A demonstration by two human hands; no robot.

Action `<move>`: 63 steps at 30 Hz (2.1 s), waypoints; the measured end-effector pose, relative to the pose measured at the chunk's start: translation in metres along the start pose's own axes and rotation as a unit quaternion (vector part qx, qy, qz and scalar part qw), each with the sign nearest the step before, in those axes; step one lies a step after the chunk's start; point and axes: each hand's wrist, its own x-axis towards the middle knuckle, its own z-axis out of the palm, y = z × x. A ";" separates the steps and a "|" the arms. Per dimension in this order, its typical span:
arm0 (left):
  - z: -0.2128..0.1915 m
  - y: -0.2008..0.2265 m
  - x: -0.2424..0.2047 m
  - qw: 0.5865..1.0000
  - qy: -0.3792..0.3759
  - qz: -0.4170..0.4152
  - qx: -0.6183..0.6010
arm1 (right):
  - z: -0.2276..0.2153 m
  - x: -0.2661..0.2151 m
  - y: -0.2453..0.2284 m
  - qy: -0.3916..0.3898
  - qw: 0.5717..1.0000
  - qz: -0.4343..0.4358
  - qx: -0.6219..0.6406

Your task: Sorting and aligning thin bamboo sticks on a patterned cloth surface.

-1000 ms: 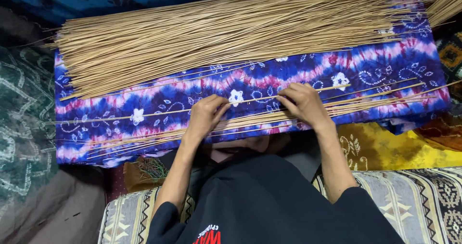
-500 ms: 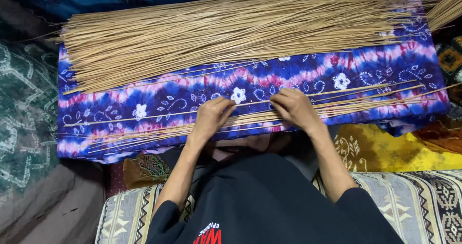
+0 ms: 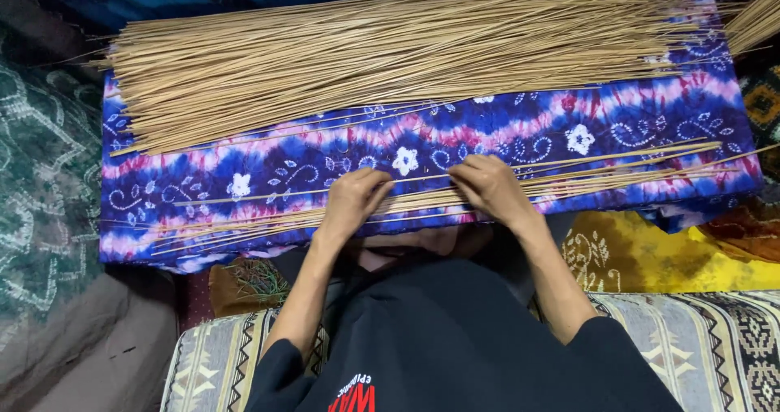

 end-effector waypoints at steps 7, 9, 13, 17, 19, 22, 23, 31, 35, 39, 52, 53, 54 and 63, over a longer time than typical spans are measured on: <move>0.005 0.008 -0.008 1.000 -0.002 -0.017 0.009 | 0.016 0.004 -0.022 0.001 1.000 -0.008 -0.009; 0.015 0.019 -0.004 1.000 0.002 0.016 0.017 | 0.030 0.016 -0.040 0.000 0.999 -0.039 0.027; 0.000 0.009 -0.008 1.000 0.011 0.014 0.004 | 0.022 0.011 -0.031 -0.007 0.999 -0.036 0.029; -0.024 -0.032 -0.035 1.000 0.022 0.000 -0.002 | 0.001 -0.008 -0.002 -0.005 1.000 -0.008 -0.016; -0.046 -0.047 -0.049 1.000 0.025 -0.012 0.000 | -0.015 -0.018 0.007 -0.008 1.000 0.006 -0.024; -0.088 -0.060 -0.073 0.999 0.018 -0.039 0.022 | -0.037 -0.028 0.012 -0.011 0.999 0.028 -0.019; -0.097 -0.070 -0.085 0.997 0.024 -0.070 0.038 | -0.044 -0.029 0.012 -0.009 0.999 0.043 -0.029; -0.153 -0.119 -0.147 0.943 0.202 -0.163 0.208 | -0.055 -0.038 0.025 0.025 0.995 0.073 -0.062; -0.116 -0.066 -0.101 0.944 0.256 -0.119 0.170 | -0.022 -0.022 0.007 0.006 0.999 0.023 -0.030; -0.061 0.011 -0.043 0.990 0.124 0.011 0.062 | -0.002 0.005 -0.030 0.009 0.998 -0.051 0.017; -0.054 -0.027 -0.046 0.999 -0.025 -0.039 -0.002 | -0.032 -0.028 -0.001 0.014 0.999 0.046 0.010; -0.061 -0.025 -0.049 0.998 -0.022 -0.055 0.009 | -0.044 -0.030 -0.002 0.010 0.998 0.062 0.019; -0.068 -0.023 -0.052 0.997 -0.019 -0.069 0.019 | -0.056 -0.031 -0.002 0.007 0.997 0.078 0.026; -0.085 -0.050 -0.087 0.992 0.001 -0.110 0.066 | -0.070 -0.077 0.042 0.031 0.992 0.117 -0.026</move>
